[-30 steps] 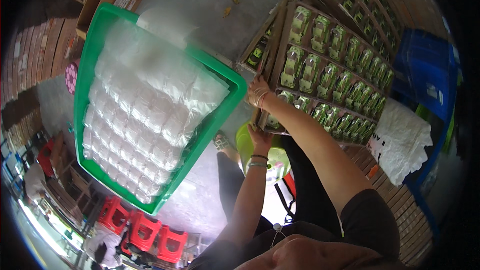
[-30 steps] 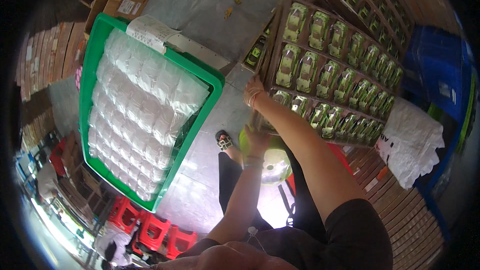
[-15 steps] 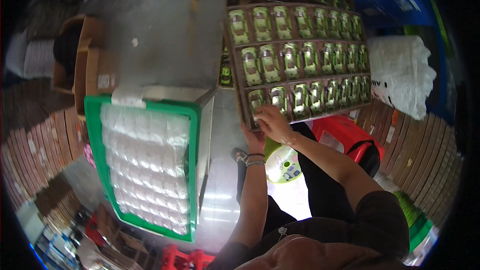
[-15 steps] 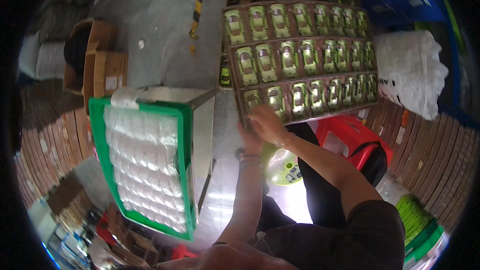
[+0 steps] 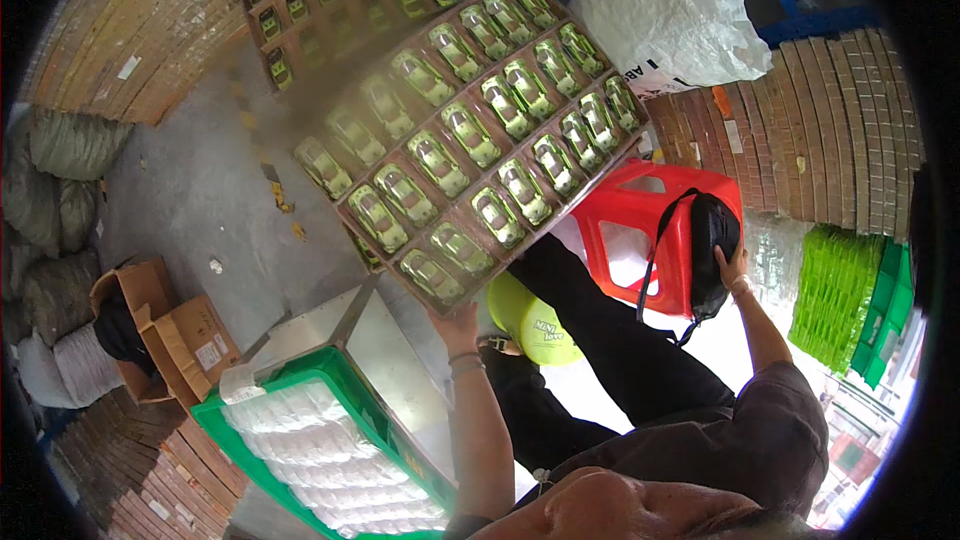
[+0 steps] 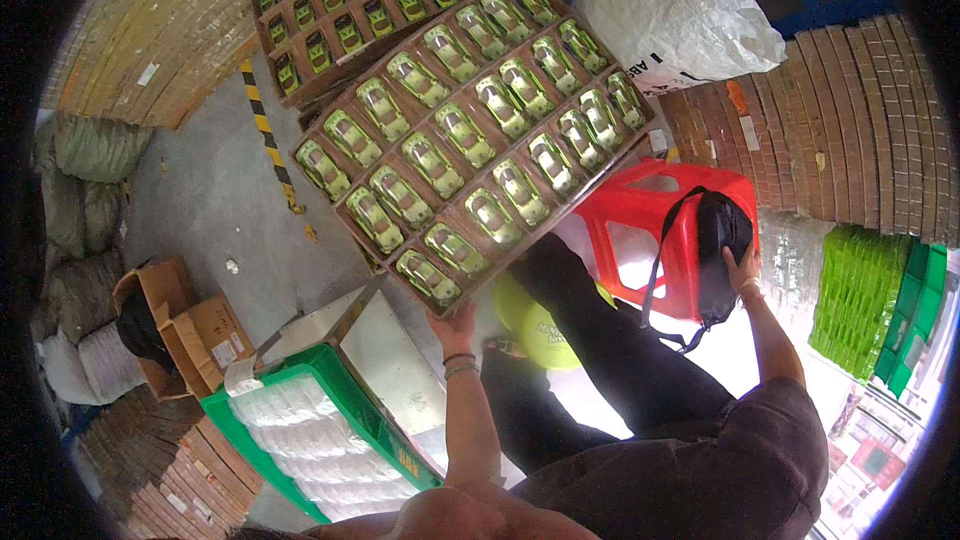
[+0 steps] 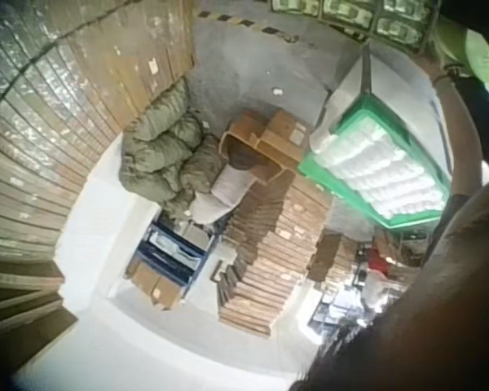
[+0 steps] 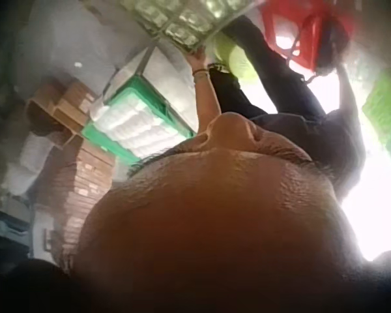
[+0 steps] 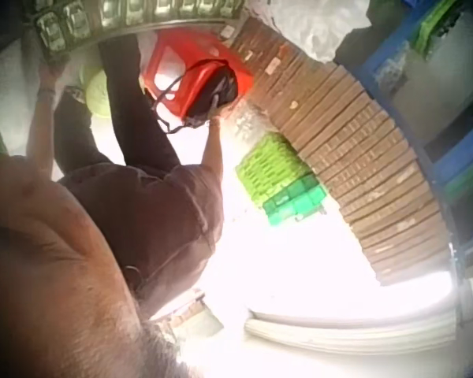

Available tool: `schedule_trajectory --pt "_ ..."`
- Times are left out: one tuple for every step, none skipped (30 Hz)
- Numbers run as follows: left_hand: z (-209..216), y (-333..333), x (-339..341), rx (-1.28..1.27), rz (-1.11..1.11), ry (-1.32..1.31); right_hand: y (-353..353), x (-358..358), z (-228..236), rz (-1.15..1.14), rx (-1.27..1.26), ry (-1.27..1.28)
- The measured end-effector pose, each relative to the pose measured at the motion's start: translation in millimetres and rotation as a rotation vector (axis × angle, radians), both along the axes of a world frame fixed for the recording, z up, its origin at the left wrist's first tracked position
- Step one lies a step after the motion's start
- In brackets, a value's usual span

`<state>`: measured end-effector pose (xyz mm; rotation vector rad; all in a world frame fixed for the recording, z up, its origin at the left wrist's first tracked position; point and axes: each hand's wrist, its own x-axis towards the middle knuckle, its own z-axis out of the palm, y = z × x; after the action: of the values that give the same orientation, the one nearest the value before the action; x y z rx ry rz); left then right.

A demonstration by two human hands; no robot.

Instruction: The person sits on a stool and repeatedly picks small green plastic items from a cardboard tray, wraps each one in a white plastic bag, and places the wrapped item into a green bin. The process is repeated for many items throughout the clip.

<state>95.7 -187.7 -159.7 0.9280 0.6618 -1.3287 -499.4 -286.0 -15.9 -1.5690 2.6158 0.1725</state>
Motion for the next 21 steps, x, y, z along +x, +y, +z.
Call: schedule_trajectory --pt "-7 0 1 0.011 -0.01 0.028 -2 1 -3 -0.013 0.01 0.027" --pt "-8 2 10 0.006 -0.011 -0.008 -11 41 6 0.034 -0.086 -0.052" --pt "-10 5 9 0.002 -0.028 -0.008 -8 45 9 0.057 -0.042 -0.06" --pt "-12 9 8 -0.003 -0.043 -0.009 -6 47 10 0.081 0.001 -0.068" --pt "-14 12 10 0.053 -0.009 0.054 -4 51 11 0.107 0.045 -0.078" --pt "-32 20 12 0.102 0.035 0.113 -6 78 15 0.167 -0.103 0.056" --pt "-35 20 11 0.15 0.072 0.182 -7 71 16 0.103 -0.07 0.025" --pt "-37 21 7 0.203 0.054 0.123 -10 64 14 0.041 -0.037 -0.008" --pt "-31 17 1 0.255 0.035 0.066 -11 50 8 -0.022 -0.005 -0.04" --pt "-23 16 -1 0.31 0.017 0.006 -11 33 5 0.101 -0.053 -0.041" --pt "-16 14 1 0.361 -0.027 -0.046 -12 29 8 0.141 -0.082 -0.058" --pt "-7 14 3 0.413 -0.071 -0.097 -12 28 13 0.179 -0.112 -0.073" --pt "-1 16 3 0.464 -0.111 -0.147 -16 29 23 0.221 -0.143 -0.088" --pt "5 17 3 0.44 -0.16 -0.194 -17 30 35 0.294 -0.221 -0.087" --pt "9 24 4 0.422 -0.215 -0.245 -24 42 55 0.321 -0.189 -0.13" --pt "14 32 3 0.406 -0.272 -0.294 -36 55 80 0.348 -0.157 -0.171" --pt "14 41 3 0.442 -0.239 -0.256 -52 74 107 0.381 -0.125 -0.215" --pt "10 47 0 0.473 -0.205 -0.216 -69 106 143 0.384 -0.051 -0.248" --pt "11 56 -6 0.506 -0.183 -0.174 -79 129 169 0.468 -0.063 -0.286" --pt "18 69 -13 0.475 -0.19 -0.187 -90 149 190 0.553 -0.071 -0.325" --pt "27 81 -18 0.446 -0.198 -0.207 -100 168 200 0.635 -0.08 -0.37"
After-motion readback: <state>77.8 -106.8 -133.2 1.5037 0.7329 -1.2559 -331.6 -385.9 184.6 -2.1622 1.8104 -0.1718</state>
